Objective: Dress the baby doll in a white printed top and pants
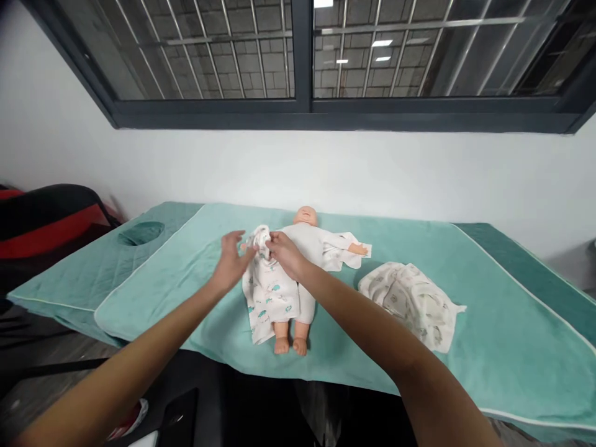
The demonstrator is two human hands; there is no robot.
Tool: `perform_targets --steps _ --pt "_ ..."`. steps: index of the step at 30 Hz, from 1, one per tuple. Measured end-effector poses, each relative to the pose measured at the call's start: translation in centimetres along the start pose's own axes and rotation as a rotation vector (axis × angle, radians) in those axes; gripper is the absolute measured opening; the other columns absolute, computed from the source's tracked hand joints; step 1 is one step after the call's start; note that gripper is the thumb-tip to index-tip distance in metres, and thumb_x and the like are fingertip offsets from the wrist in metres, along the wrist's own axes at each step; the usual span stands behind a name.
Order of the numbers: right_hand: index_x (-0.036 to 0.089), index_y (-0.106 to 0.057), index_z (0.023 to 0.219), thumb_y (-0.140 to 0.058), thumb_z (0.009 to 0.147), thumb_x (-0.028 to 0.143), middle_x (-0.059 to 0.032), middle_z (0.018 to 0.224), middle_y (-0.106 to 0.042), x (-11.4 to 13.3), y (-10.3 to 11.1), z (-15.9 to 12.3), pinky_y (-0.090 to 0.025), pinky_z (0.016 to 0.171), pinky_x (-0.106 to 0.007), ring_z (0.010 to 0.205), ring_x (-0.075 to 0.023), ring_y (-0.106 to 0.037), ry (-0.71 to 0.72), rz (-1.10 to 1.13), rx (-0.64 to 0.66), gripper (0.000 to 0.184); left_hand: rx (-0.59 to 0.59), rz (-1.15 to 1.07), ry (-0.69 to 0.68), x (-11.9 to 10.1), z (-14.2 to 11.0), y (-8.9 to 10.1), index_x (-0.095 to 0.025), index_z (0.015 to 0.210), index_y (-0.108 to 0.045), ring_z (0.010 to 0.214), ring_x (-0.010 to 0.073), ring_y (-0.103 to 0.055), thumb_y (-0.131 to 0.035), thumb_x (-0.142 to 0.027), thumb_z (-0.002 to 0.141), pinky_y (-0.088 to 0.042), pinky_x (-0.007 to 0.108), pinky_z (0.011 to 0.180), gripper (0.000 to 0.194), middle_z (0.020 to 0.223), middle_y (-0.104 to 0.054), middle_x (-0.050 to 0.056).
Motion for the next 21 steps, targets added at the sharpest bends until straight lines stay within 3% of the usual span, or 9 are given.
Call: perform_targets --steps 2,5,7,9,10,12,15,18,21 --pt "0.021 -0.060 0.088 -0.072 0.073 0.032 -0.0026 0.090 -0.065 -1.6 1.6 0.6 -0.049 0.083 -0.034 0.086 -0.0175 -0.062 -0.022 -0.093 -0.048 0.022 0.167 0.103 -0.027 1.3 -2.1 -3.5 -0.019 0.135 -0.039 0.132 0.0292 -0.041 -0.064 -0.034 0.082 -0.040 0.045 0.108 0.061 0.139 -0.040 0.015" --pt "0.022 -0.060 0.086 -0.066 0.077 0.035 -0.0035 0.089 -0.069 -1.1 4.9 1.6 -0.049 0.086 -0.037 0.089 -0.0187 -0.065 0.051 -0.229 -0.114 0.018 0.395 0.340 0.034 4.2 -4.7 -7.1 -0.022 0.137 -0.038 0.127 0.0310 -0.049 -0.056 -0.021 0.083 -0.047 0.046 0.097 0.057 0.144 -0.039 0.014" --pt "0.023 -0.060 0.089 -0.060 0.081 0.039 -0.0034 0.092 -0.070 0.9 7.9 2.6 -0.050 0.088 -0.038 0.091 -0.0194 -0.065 0.157 -0.425 -0.186 0.018 0.450 0.455 0.073 5.8 -4.9 -7.5 -0.022 0.133 -0.044 0.120 0.0303 -0.055 -0.047 -0.009 0.081 -0.049 0.045 0.092 0.054 0.139 -0.045 0.014" --pt "0.023 -0.060 0.093 -0.057 0.083 0.041 -0.0042 0.100 -0.070 3.1 11.2 3.8 -0.048 0.093 -0.038 0.099 -0.0200 -0.064 0.238 -0.682 -0.286 0.021 0.409 0.510 0.108 6.4 -4.2 -6.6 -0.020 0.129 -0.048 0.118 0.0309 -0.056 -0.046 -0.004 0.076 -0.050 0.045 0.091 0.056 0.134 -0.049 0.014" --pt "0.022 -0.060 0.096 -0.057 0.084 0.042 -0.0052 0.107 -0.069 3.9 13.1 4.5 -0.046 0.097 -0.038 0.103 -0.0204 -0.062 0.231 -0.805 -0.342 0.024 0.359 0.514 0.102 6.1 -3.6 -5.9 -0.019 0.129 -0.049 0.120 0.0316 -0.054 -0.046 -0.002 0.074 -0.048 0.045 0.094 0.057 0.134 -0.049 0.015" --pt "0.020 -0.059 0.106 -0.057 0.084 0.046 -0.0082 0.118 -0.067 4.2 17.4 6.0 -0.044 0.099 -0.036 0.109 -0.0209 -0.060 0.078 -0.971 -0.452 0.034 0.254 0.439 0.010 4.1 -2.6 -5.0 -0.018 0.129 -0.050 0.128 0.0311 -0.047 -0.045 0.000 0.072 -0.043 0.047 0.104 0.060 0.138 -0.047 0.015" --pt "0.013 -0.055 0.120 -0.058 0.084 0.053 -0.0172 0.121 -0.066 3.2 21.9 8.0 -0.046 0.096 -0.038 0.110 -0.0260 -0.061 -0.126 -1.005 -0.469 0.054 0.259 0.104 -0.115 0.4 -2.2 -6.1 -0.020 0.127 -0.054 0.129 0.0232 -0.048 -0.041 -0.002 0.080 -0.038 0.042 0.111 0.052 0.133 -0.054 0.010" --pt "0.010 -0.058 0.122 -0.066 0.077 0.062 -0.0236 0.127 -0.063 1.6 23.8 9.6 -0.047 0.094 -0.041 0.114 -0.0331 -0.061 -0.255 -1.001 -0.400 0.069 0.378 -0.126 0.163 1.2 -1.8 -9.3 -0.017 0.122 -0.057 0.113 0.0244 -0.059 -0.050 -0.027 0.089 -0.045 0.042 0.101 0.035 0.120 -0.063 0.012" --pt "0.013 -0.063 0.123 -0.069 0.075 0.064 -0.0202 0.134 -0.060 -0.6 22.9 11.3 -0.050 0.094 -0.039 0.117 -0.0337 -0.060 -0.364 -0.922 -0.174 0.070 0.523 -0.238 0.425 3.4 -1.5 -12.4 -0.016 0.120 -0.060 0.105 0.0281 -0.063 -0.054 -0.049 0.088 -0.047 0.043 0.096 0.047 0.116 -0.067 0.014"
Point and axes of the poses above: each hand's wrist, its own z-axis towards the middle knuckle, its own y-axis out of the back of the hand, x = y × z, the point moved 9 cm from there along z, towards the middle knuckle
